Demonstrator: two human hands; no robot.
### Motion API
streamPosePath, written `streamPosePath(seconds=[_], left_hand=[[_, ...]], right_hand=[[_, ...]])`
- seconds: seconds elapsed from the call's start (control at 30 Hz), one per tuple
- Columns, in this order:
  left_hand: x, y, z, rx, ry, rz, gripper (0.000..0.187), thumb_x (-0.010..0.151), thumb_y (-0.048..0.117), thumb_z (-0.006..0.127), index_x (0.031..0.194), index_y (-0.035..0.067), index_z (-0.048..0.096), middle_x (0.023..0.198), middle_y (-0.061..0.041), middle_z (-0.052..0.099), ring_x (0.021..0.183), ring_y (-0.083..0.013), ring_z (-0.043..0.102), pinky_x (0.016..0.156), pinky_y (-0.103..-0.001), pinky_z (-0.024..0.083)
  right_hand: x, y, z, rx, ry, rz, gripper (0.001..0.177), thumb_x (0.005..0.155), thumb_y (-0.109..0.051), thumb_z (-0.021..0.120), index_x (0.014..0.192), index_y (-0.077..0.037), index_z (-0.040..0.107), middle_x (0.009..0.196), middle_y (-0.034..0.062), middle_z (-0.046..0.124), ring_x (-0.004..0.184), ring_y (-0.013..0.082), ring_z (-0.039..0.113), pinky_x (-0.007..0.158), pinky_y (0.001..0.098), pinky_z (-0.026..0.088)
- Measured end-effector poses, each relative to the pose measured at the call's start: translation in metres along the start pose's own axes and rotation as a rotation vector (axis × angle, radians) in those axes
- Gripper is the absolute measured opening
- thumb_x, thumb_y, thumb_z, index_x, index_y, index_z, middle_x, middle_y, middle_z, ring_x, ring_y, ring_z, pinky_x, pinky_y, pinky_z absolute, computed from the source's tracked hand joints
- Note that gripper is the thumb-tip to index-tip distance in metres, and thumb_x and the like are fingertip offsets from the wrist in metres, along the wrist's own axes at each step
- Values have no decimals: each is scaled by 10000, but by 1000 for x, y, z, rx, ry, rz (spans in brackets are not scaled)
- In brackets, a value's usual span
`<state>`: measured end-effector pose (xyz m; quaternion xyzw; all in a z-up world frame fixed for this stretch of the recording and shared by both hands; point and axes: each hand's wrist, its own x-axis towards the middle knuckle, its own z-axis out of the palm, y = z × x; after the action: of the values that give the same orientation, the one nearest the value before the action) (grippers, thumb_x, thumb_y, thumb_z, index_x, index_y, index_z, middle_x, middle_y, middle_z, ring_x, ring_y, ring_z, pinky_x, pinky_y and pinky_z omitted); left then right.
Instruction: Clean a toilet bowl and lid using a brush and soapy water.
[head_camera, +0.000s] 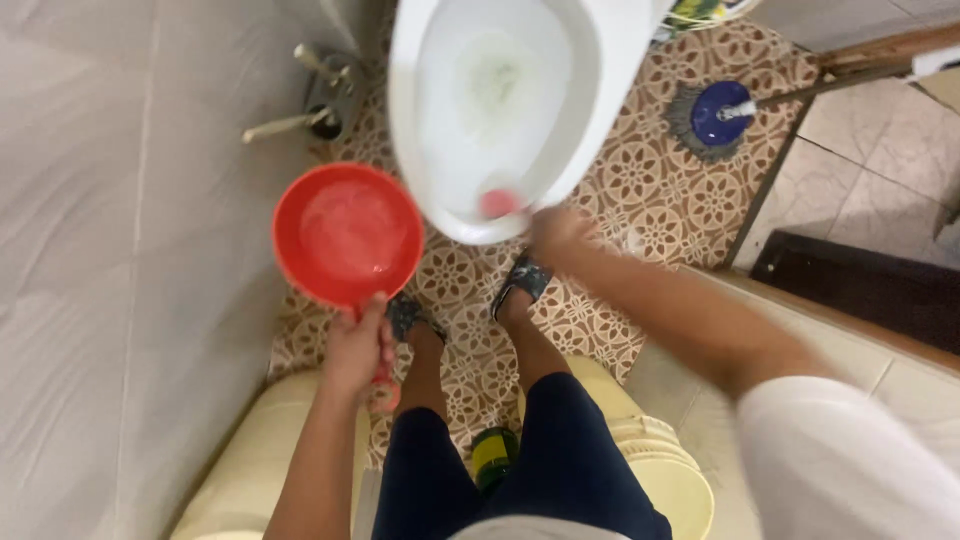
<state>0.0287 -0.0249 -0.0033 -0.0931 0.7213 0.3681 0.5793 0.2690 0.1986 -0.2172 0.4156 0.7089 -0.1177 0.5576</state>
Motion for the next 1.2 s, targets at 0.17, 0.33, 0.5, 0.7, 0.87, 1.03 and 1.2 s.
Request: streamPosePath(seconds=[0.17,0.33,0.5,0.7,0.87,1.03,1.2], left_hand=[[8,8,-4,17,-37,25,392,1020,306,606,733,69,484,540,-39,498,405,-163,483,392,-340,410],[6,23,-1,11,-70,34,310,991,299,596,769,114,485,545,-21,498,407,-160,496,398,-352,422],[2,33,6,254,-160,62,509,1054,378,563,684,32,510,515,-59,500,407,-168,519,433,-332,465],[9,24,19,146,-202,23,440,1022,345,596,699,57,524,533,-40,509,402,-172,493,434,-347,435],[5,27,26,213,-217,46,477,1033,354,578,684,32,527,532,-48,518,412,-172,515,443,-352,457],[-3,24,52,242,-183,40,455,1023,360,575,689,56,519,537,-48,522,407,-178,514,448,-361,456],[-5,25,81,101,-173,48,465,1038,375,598,723,42,519,551,-46,500,424,-171,497,427,-349,423]], right_hand=[[90,1,53,92,236,-450,708,910,-69,654,1572,-163,421,1192,227,750,780,189,693,608,278,519],[-34,34,-15,287,71,-489,489,1067,-248,639,1522,-123,511,1171,217,772,848,228,647,701,272,504],[-120,103,-78,-482,17,-264,751,1084,-126,460,1675,-346,51,1075,331,619,599,178,638,481,315,625],[-154,132,-97,-510,-26,-116,896,1048,-119,518,1677,-360,-73,1053,232,650,615,218,660,443,329,615],[-92,199,-120,-341,186,5,748,1052,-147,477,1675,-323,101,916,169,742,611,210,689,440,349,602],[-58,238,-32,10,453,218,335,1071,-241,458,1399,-220,522,940,177,733,716,281,725,534,438,588],[-133,196,43,572,292,-21,621,1016,-403,364,1627,-311,293,1058,182,736,916,387,728,824,505,583]])
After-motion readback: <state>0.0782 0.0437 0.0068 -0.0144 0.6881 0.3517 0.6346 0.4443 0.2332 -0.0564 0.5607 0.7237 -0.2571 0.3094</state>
